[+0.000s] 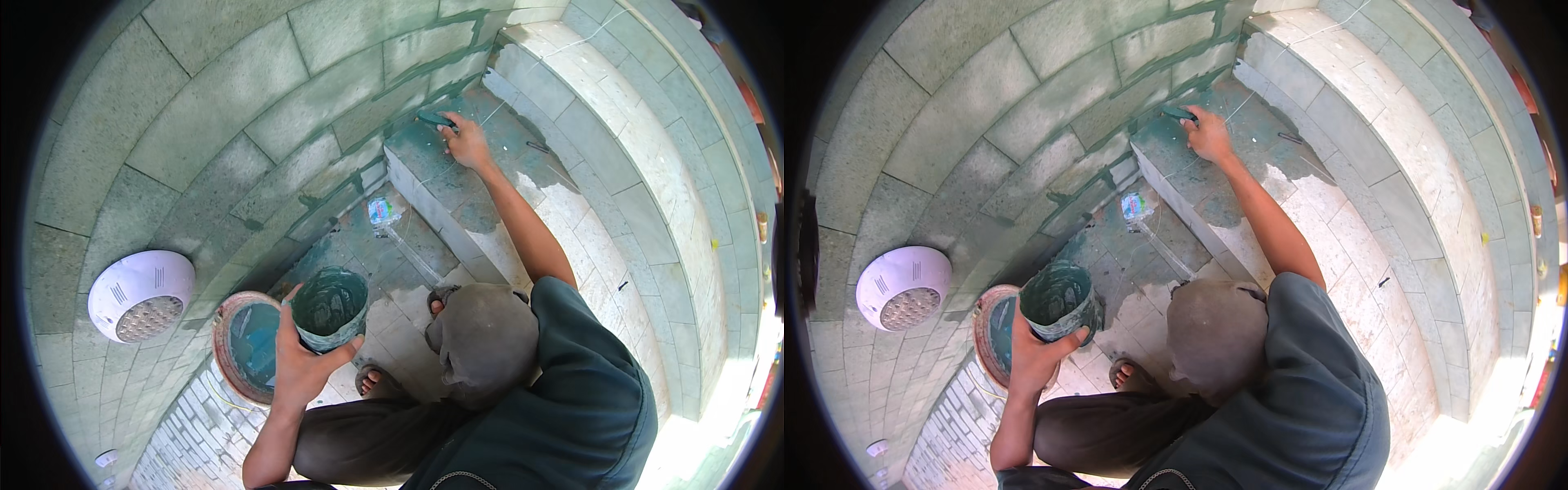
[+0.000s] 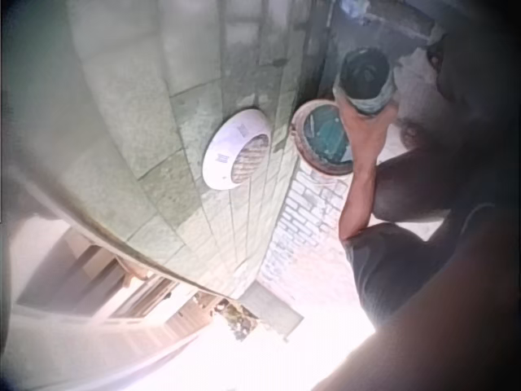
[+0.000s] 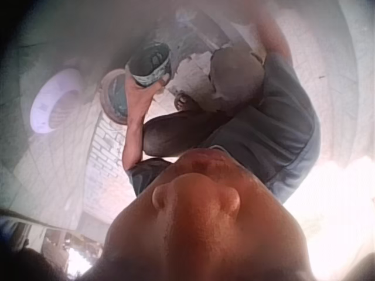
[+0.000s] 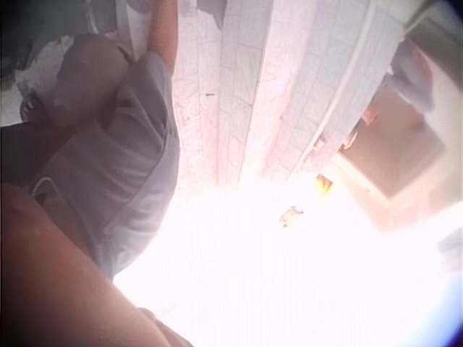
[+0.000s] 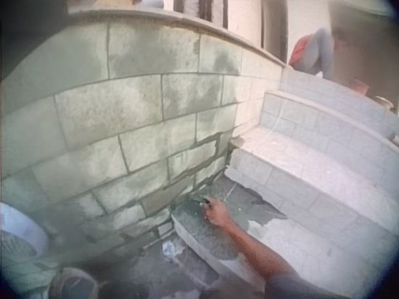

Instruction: The person applies green grout to the joints between stone tiles using a small scraper and then wipes the tiled surface with a sponge.

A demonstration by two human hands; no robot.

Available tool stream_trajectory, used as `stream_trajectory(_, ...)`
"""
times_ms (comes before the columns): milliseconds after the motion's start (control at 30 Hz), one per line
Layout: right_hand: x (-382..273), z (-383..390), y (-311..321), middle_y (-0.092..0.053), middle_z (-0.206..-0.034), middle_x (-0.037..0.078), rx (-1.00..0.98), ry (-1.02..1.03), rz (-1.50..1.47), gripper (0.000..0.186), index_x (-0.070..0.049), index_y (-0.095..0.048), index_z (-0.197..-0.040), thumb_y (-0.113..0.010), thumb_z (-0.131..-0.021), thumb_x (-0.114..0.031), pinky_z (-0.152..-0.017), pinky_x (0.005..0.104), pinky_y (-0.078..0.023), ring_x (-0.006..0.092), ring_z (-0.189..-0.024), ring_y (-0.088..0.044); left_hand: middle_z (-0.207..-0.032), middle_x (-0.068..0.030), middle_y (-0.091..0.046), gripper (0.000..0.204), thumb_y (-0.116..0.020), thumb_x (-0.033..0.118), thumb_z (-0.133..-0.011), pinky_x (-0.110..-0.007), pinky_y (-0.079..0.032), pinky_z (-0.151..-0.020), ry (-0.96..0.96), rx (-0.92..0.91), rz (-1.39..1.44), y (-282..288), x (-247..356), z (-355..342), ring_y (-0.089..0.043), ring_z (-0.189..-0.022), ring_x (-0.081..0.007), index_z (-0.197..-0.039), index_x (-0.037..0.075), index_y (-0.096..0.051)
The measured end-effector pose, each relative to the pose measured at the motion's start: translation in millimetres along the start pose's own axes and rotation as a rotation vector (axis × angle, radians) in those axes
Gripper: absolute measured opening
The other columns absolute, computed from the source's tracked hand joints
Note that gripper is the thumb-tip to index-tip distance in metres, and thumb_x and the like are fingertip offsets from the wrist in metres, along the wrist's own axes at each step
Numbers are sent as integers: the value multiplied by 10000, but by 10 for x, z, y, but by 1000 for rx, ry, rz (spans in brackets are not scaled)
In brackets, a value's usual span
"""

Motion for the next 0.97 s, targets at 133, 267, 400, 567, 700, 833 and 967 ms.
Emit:
stream_trajectory(133, 135, -250, 186, -695, -763, 176, -83, 148, 70, 277, -60, -638, -1194, -629, -951, -194, -631, 375, -533, 235, -565, -683, -1191, -128, -622, 828, -832, -1, -696, -324, -488, -964, 10, -10, 15, -26, -26, -33, -624, -1094, -182, -1381, -47, -369)
stream_trajectory(267, 189, -386, 166, -695, -785, 195, 7, 100, 141, 283, -54, -636, -1168, -627, -954, -238, -658, 407, -533, 287, -614, -688, -1184, -126, -626, 818, -834, 4, -694, -320, -488, -958, 18, 10, 4, -17, -28, -16, -625, -1088, -177, -1373, -43, -379)
stream_trajectory(400, 270, -468, 95, -696, -808, 224, 188, 207, 268, 280, -42, -644, -1121, -625, -943, -257, -706, 462, -531, 385, -721, -686, -1176, -119, -630, 814, -833, 5, -694, -317, -489, -955, -6, 5, -7, -9, -40, -36, -624, -1080, -170, -1373, -38, -387)
stream_trajectory(567, 397, -527, 39, -689, -856, 262, 336, 110, 241, 293, -28, -651, -1104, -630, -922, -257, -766, 502, -524, 444, -806, -671, -1174, -110, -632, 813, -830, -1, -695, -315, -489, -951, 13, 0, 21, -18, -37, -46, -626, -1068, -167, -1375, -35, -387)
stream_trajectory(700, 467, -464, 133, -689, -867, 269, 438, 45, 304, 318, -15, -655, -1093, -643, -904, -271, -774, 500, -525, 459, -817, -671, -1177, -112, -632, 812, -831, -2, -697, -316, -490, -948, 22, -1, 39, -44, -23, -42, -627, -1068, -168, -1375, -33, -385)
stream_trajectory(833, 427, -323, 145, -690, -871, 272, 457, -53, 278, 336, -2, -662, -1076, -651, -888, -282, -788, 500, -527, 467, -829, -672, -1180, -113, -632, 816, -832, 5, -702, -317, -491, -947, 20, 7, 16, 10, -24, -19, -628, -1068, -172, -1379, -30, -379)
stream_trajectory(967, 416, -239, 164, -687, -897, 283, 474, -49, 262, 338, -9, -670, -1069, -645, -887, -293, -818, 503, -524, 461, -865, -672, -1181, -115, -632, 815, -832, 13, -711, -319, -491, -952, 1, -2, 7, 4, -12, -38, -626, -1090, -176, -1384, -28, -373)
Point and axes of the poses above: each hand's wrist, its own z-axis away from the middle knuckle, its own y-axis out of the back of the hand, x = y × z, the point moved 3 cm from there along -z, towards the middle knuckle
